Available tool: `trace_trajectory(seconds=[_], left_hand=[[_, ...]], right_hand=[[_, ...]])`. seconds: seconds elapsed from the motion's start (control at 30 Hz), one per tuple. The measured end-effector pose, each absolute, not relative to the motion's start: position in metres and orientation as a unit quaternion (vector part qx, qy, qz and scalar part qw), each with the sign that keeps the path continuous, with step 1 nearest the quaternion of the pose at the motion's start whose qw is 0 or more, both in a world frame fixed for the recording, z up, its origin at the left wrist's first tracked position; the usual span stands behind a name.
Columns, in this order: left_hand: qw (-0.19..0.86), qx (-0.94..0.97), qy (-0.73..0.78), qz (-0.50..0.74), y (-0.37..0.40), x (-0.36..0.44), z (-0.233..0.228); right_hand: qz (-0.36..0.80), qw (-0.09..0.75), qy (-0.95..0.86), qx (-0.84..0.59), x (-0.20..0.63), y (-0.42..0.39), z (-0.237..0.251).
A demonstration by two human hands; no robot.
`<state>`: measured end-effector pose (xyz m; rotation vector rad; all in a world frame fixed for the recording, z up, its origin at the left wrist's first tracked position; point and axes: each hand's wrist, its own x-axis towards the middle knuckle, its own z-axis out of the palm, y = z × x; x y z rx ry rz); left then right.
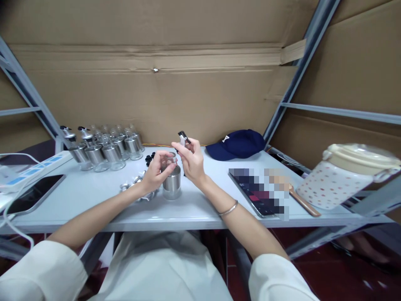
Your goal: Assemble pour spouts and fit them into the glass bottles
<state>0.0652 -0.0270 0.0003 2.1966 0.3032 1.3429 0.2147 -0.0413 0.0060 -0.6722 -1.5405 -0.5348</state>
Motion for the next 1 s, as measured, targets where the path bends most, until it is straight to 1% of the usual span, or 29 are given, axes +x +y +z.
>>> trace_trajectory(seconds=[0.1,0.23,0.43,0.57,0.7,1.0], left_hand=[[0.268,0.81,0.118,0.508,-0.027,0.067,0.0],[0.233,0.809,0.115,0.528,-0.027,0.068,-0.007],[0.213,0.82,0.091,0.524,-0.025,0.068,-0.014],[0.216,0.819,0.089,0.524,-0.025,0.067,-0.013],[0.221,0.812,0.087,0.533,-0.027,0.067,-0.013],[0.23,0.812,0.079,0.53,-0.028,0.064,-0.015]], right_hand=[[-0.221,0.646,-0.672,-0.285,0.209,-0.045,0.004],[-0.192,0.664,-0.668,-0.274,0.202,-0.048,-0.001],[-0.226,0.613,-0.709,-0.265,0.201,-0.053,0.003],[-0.228,0.624,-0.706,-0.246,0.201,-0.054,0.007],[-0.181,0.649,-0.705,-0.22,0.201,-0.049,0.003],[-0.055,0.678,-0.693,-0.237,0.203,-0.041,-0.011]])
